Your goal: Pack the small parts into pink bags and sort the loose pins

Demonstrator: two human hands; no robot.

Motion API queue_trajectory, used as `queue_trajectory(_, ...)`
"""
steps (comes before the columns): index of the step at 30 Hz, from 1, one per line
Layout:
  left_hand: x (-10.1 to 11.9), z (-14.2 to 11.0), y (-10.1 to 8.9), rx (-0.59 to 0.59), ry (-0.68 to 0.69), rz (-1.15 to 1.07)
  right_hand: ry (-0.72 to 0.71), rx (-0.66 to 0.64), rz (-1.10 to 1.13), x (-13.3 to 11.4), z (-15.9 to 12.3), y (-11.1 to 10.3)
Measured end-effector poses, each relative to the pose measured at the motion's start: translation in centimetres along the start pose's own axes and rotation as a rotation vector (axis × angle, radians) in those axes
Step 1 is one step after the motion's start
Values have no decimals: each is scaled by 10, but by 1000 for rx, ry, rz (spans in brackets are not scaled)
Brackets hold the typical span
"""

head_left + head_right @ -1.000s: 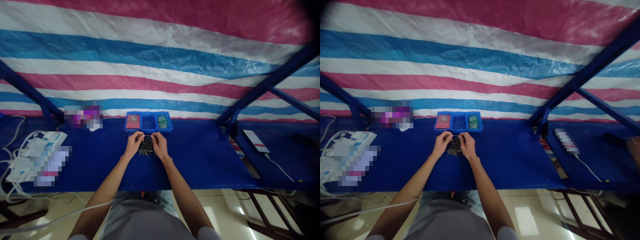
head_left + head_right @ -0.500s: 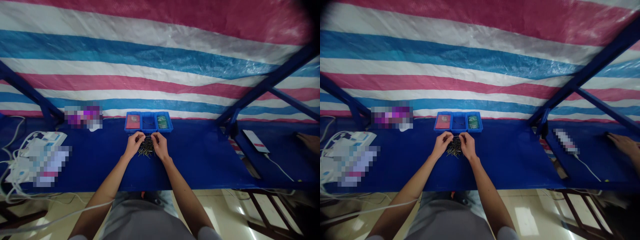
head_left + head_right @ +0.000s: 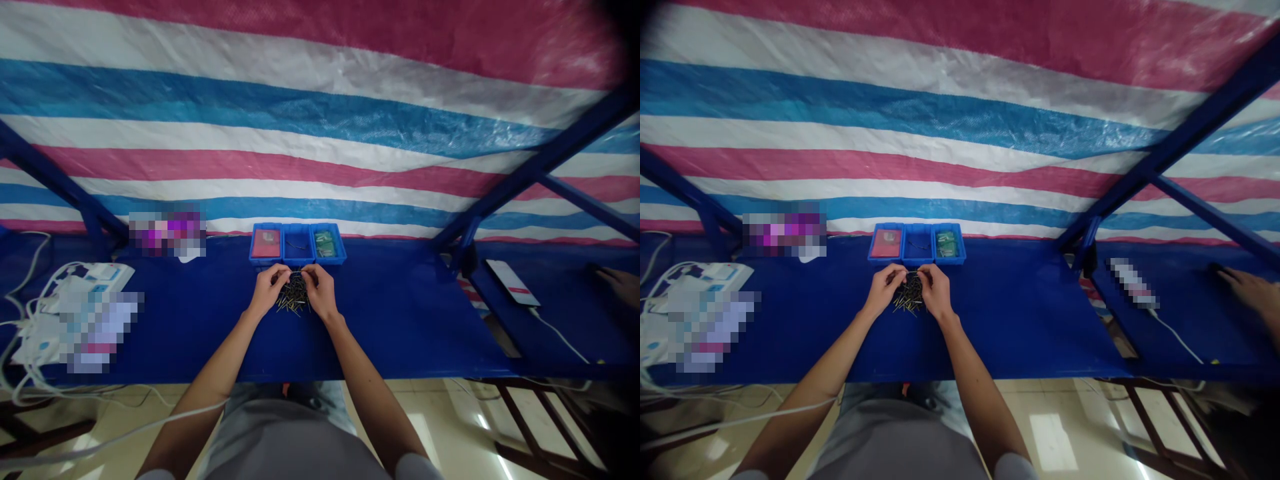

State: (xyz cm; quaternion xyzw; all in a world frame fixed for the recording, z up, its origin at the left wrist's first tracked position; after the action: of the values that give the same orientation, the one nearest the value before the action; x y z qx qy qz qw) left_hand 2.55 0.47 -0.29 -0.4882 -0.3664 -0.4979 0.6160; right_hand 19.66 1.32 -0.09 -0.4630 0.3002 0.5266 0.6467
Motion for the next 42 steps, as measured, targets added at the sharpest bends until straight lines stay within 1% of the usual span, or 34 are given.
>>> queue_trajectory(15,4,-1,1,-34,37,102,-6,-42,-20,1,-1,2)
queue_trajectory(20,5,-1,2,-76,57,160,-23,-66,-32,1,-2,3)
queue_trajectory(24,4,-1,2,-96,62,163,-43,-79,-39,0,-2,4)
queue_trajectory(31,4,-1,2,-86,58,153,-62,-104,-70,-3,-3,4)
queue_trajectory(36,4,-1,1,-96,48,141,-128,-127,-96,-1,-4,5)
queue_trajectory(42,5,-1,2,-128,51,182,-188,-118,-128,6,-5,6)
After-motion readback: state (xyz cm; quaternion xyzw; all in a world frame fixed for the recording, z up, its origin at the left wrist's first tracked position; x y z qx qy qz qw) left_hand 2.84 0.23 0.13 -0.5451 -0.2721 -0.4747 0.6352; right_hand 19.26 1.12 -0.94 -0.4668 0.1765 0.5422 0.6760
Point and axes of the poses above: each hand's wrist, its own z-axis towards the middle knuckle, its own y-axis out of the palm, x = y × z, the point moved 1 cm from there along z, towards the middle knuckle
